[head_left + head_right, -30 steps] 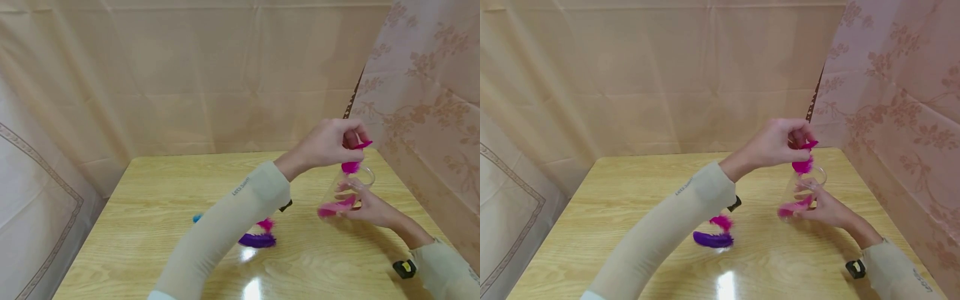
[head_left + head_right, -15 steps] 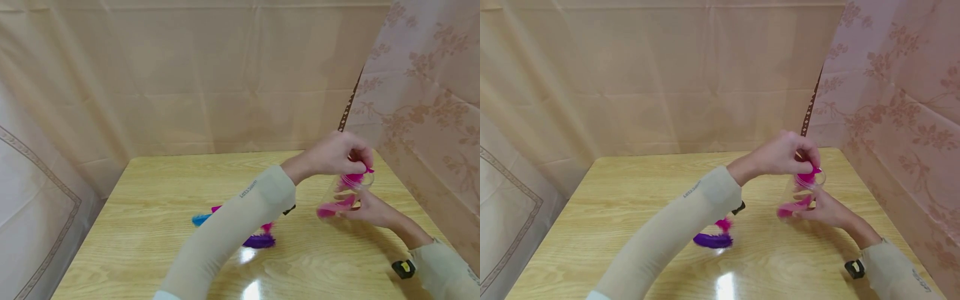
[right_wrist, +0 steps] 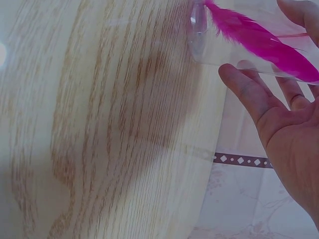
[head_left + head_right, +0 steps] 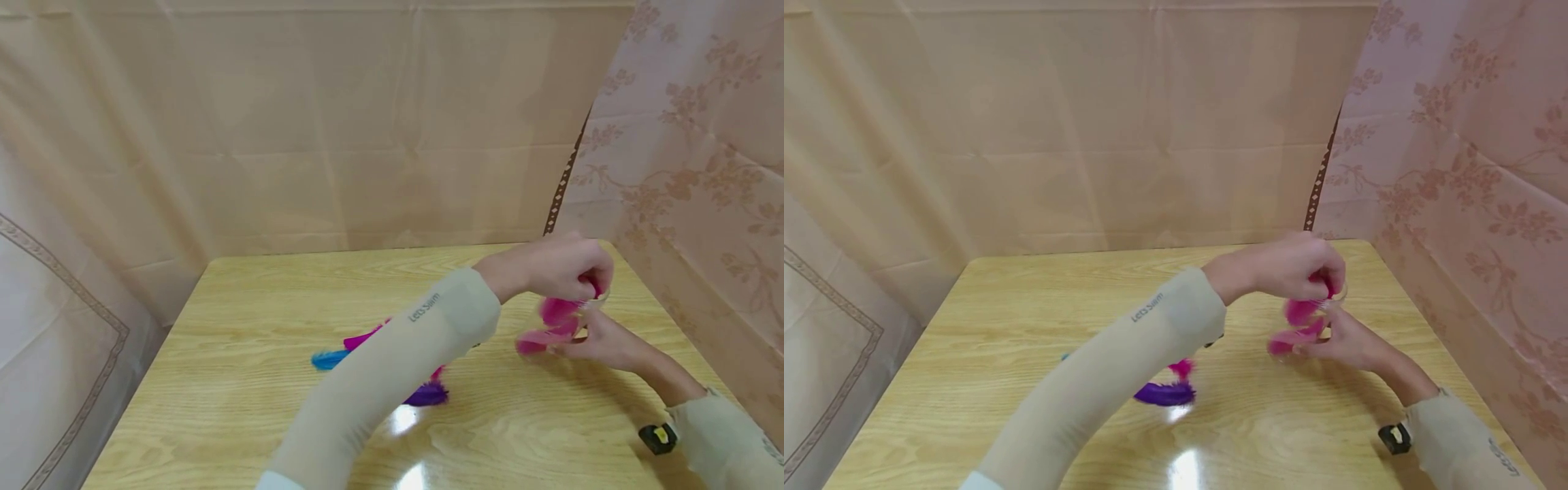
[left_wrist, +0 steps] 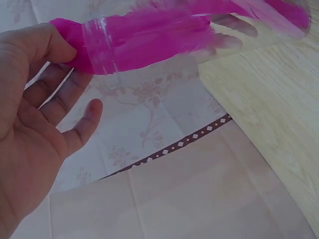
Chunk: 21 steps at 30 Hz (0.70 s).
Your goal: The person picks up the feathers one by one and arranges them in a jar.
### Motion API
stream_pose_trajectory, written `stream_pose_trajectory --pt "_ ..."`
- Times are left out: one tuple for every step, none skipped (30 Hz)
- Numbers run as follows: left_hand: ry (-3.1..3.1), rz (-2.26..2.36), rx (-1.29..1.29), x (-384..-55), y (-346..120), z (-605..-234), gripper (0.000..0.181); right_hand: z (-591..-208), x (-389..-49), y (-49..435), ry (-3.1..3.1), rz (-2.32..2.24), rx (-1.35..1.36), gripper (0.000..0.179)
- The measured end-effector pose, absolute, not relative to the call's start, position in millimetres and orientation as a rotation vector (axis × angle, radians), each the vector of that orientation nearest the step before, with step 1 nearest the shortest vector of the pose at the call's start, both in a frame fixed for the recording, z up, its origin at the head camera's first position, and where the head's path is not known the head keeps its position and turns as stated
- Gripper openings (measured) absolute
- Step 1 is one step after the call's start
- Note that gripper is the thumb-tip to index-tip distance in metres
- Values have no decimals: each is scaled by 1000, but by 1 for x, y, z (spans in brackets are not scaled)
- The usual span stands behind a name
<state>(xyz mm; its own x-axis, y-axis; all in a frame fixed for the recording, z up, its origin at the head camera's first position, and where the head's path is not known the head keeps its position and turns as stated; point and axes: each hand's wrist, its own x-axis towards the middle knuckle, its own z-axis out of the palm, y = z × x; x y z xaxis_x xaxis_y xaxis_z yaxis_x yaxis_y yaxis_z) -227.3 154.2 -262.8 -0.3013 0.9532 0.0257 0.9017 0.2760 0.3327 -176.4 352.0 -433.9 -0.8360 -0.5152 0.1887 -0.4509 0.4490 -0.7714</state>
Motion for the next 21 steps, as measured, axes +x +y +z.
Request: stream_pose_trajectory --pt "2366 399 1715 -227 156 -263 27 -434 -177 352 2602 -1361 -876 52" --pt "2372 370 1698 -227 157 -264 29 -434 -176 351 2590 -1370 -874 52" --pt "2378 342 1683 -226 158 -264 29 -434 -176 351 2581 -1378 -867 52" --pt "2384 317 1675 -226 159 -265 30 -433 -176 351 2569 -1388 -858 52" --pt "2392 289 1685 -226 160 -265 29 -433 -176 351 2566 -1391 -847 53" --pt "2402 261 1689 -225 161 -266 27 -433 -176 351 2565 -1390 -837 53" --pt "2410 239 1691 -225 161 -267 26 -433 -176 351 2561 -1394 -819 54" --pt "2414 227 1696 -225 161 -268 24 -433 -176 351 2561 -1395 -802 56" --pt "2417 218 1695 -225 161 -268 22 -433 -175 350 2572 -1388 -792 58" --pt "2419 210 1695 -225 161 -269 22 -433 -175 350 2582 -1381 -786 59" --pt "2421 202 1701 -225 160 -270 21 -433 -175 350 2591 -1377 -778 60" --pt "2419 203 1699 -225 160 -270 22 -432 -174 350 2594 -1377 -774 62" --pt "2417 205 1700 -225 160 -270 22 -432 -174 350 2595 -1380 -772 64" --pt "2416 205 1699 -225 160 -271 22 -432 -174 350 2602 -1375 -776 65" --pt "2415 208 1698 -225 160 -271 22 -432 -173 349 2603 -1375 -780 65" --pt "2412 214 1699 -226 160 -271 22 -432 -173 349 2594 -1384 -781 66" --pt "2412 218 1701 -226 160 -272 22 -432 -173 349 2584 -1392 -781 66" --pt "2410 223 1700 -226 160 -272 22 -433 -173 350 2577 -1396 -786 66" --pt "2408 230 1699 -226 160 -273 22 -433 -173 350 2565 -1404 -792 66" --pt "2409 233 1697 -226 159 -273 22 -433 -173 350 2555 -1411 -799 66" --pt "2409 238 1700 -226 159 -273 22 -433 -174 350 2541 -1421 -805 66"
